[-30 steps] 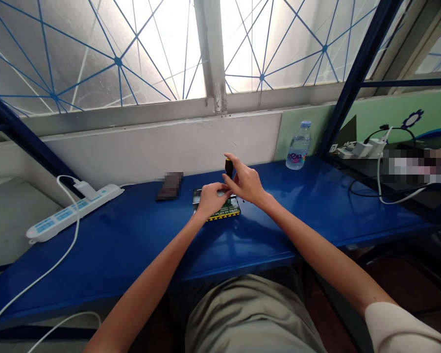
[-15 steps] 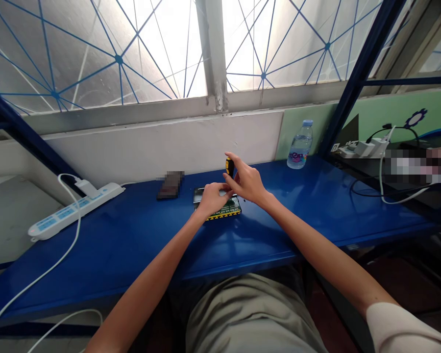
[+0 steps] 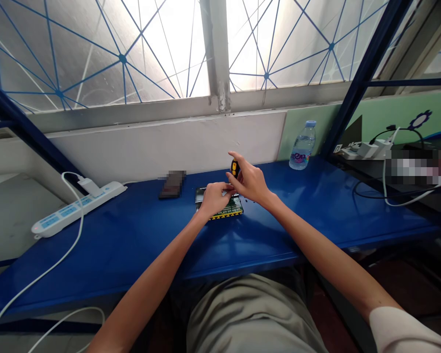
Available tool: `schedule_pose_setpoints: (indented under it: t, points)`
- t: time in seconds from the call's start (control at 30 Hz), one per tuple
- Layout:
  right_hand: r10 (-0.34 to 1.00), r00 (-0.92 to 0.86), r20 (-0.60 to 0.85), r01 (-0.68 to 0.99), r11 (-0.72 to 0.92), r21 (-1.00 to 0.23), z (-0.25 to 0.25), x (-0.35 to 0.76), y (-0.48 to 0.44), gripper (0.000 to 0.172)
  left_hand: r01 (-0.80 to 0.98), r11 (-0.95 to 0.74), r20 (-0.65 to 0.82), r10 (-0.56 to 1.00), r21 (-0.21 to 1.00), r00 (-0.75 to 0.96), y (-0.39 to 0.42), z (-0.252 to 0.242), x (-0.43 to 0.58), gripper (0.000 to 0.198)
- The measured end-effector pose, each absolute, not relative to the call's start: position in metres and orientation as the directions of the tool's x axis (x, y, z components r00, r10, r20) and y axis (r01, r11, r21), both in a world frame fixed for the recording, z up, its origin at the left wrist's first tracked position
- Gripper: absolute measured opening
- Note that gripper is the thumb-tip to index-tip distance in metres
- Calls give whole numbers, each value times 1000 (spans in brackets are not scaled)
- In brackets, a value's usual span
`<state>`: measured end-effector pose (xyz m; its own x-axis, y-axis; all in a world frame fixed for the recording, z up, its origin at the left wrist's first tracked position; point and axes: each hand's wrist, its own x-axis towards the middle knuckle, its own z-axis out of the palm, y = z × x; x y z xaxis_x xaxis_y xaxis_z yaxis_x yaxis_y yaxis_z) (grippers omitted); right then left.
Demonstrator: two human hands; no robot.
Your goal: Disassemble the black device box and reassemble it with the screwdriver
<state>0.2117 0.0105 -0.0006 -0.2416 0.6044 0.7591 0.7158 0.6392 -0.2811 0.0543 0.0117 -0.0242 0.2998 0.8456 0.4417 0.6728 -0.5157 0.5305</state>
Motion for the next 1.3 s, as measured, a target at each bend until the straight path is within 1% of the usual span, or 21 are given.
schedule_pose_setpoints:
  t: [0.2,0.5,0.6,0.7,0.83,0.97,1.1,1.23,1.3]
  points:
    - [595,-254,762,720,643,-262,-3,212,13,55,665,-518,394,852,539,345,12,-23,53,24]
    - [574,-266,774,700,667,-254,-4,211,14,55,737,-485,416,859,470,300,5,-19,53,15]
    - [588,-263,764,701,661,-267,-4,211,13,54,759,-481,410,859,439,307,5,-20,53,16]
    - [600,-263,756,707,652,-272,-4,212,13,55,762,-482,403,859,433,314,4,-20,54,18]
    - [609,-266,748,719,642,-267,-2,212,12,55,754,-488,389,860,440,329,5,-20,55,19]
    - [606,-270,748,725,639,-256,-2,212,11,55,704,-515,395,850,490,347,9,-23,52,19]
    - [612,-277,741,739,629,-243,-2,211,11,55,672,-528,432,841,519,327,14,-28,49,16]
    - [614,-278,739,745,623,-238,-1,211,11,54,657,-507,412,856,558,311,12,-26,50,14]
    - [612,-281,740,743,626,-236,-1,211,11,54,664,-496,408,862,560,300,10,-23,52,14]
